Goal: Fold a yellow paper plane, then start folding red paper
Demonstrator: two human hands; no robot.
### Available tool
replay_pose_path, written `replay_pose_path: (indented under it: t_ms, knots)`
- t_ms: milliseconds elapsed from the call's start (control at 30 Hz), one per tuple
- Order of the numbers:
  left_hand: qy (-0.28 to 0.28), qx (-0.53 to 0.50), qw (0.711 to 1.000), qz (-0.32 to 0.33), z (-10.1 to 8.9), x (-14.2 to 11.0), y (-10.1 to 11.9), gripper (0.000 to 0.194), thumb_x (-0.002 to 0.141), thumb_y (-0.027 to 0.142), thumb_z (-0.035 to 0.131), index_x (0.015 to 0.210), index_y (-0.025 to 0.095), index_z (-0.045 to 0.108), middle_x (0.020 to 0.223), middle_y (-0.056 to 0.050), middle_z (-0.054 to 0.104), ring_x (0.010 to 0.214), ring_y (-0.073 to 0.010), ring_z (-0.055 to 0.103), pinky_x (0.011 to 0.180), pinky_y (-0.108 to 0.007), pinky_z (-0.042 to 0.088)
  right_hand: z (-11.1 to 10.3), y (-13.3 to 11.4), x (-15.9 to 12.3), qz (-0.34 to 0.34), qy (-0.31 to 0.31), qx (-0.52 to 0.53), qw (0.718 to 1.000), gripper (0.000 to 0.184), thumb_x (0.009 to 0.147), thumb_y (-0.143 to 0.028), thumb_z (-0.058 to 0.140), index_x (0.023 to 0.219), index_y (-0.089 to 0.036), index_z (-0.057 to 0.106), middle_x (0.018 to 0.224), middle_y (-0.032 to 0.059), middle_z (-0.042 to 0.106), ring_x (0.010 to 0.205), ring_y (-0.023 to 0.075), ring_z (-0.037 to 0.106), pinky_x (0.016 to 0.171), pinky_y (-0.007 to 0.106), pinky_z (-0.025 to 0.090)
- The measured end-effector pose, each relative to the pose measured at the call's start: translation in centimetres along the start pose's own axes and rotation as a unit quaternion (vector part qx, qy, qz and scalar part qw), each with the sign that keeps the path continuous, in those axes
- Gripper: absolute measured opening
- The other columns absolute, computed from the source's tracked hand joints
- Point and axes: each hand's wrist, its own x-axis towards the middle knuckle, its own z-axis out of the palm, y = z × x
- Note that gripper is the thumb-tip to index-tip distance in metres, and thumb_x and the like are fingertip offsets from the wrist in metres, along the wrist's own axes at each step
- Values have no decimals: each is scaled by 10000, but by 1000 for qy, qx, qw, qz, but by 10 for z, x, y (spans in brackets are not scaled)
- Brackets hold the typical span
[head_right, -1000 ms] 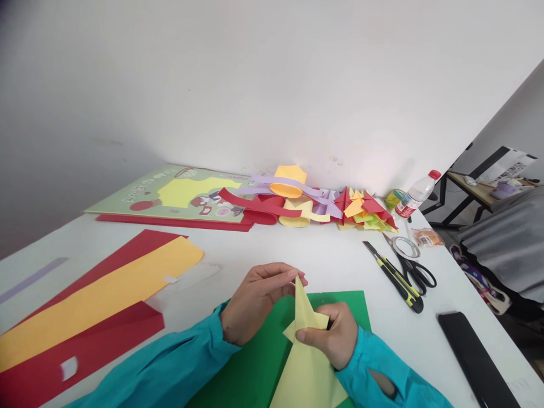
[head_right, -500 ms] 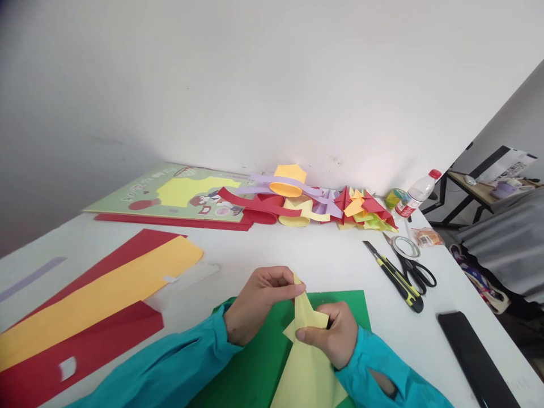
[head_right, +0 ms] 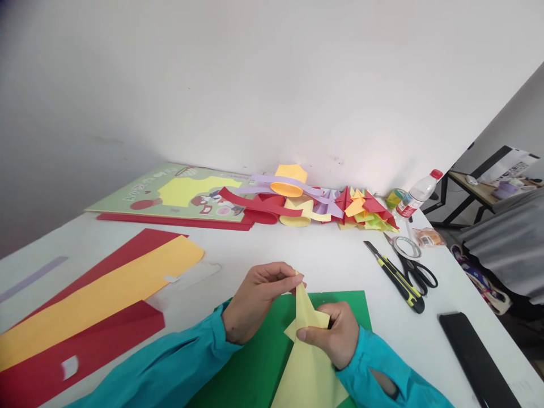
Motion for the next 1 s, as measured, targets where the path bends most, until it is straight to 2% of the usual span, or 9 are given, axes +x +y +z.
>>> replay_pose_path:
  t_ms: [167, 667, 867, 1000]
  knots:
    - [-4, -2, 1000, 5, 0, 1, 1, 163, 664, 300, 700, 639, 142, 667, 630, -28, 656, 594, -127, 553, 616, -254, 450, -1, 2, 0, 3, 0, -2, 1000, 384, 499, -421, 794, 499, -123, 551, 474, 6, 579, 414, 109, 504, 384, 211, 348]
    - [-5, -38, 999, -7, 1, -1, 5, 146, 639, 278, 702, 593, 150, 650, 612, -20, 637, 591, -127, 543, 605, -256, 435, -1, 1, 0, -1, -5, 3, 1000, 379, 512, -410, 793, 492, -128, 541, 457, -6, 563, 400, 99, 488, 382, 207, 337]
    - [0, -12, 1000, -5, 1, 0, 3, 187, 646, 322, 699, 621, 146, 642, 635, -28, 640, 576, -124, 540, 590, -255, 440, -1, 2, 1, 9, -7, 3, 1000, 386, 501, -429, 794, 502, -127, 554, 469, -2, 571, 409, 108, 500, 386, 213, 348]
    - [9, 6, 1000, 8, 2, 0, 3, 166, 607, 292, 721, 611, 150, 634, 640, -18, 636, 553, -114, 526, 575, -252, 450, -1, 2, 0, 4, -4, -4, 1000, 395, 504, -430, 792, 486, -128, 538, 461, -5, 562, 406, 102, 489, 383, 210, 338]
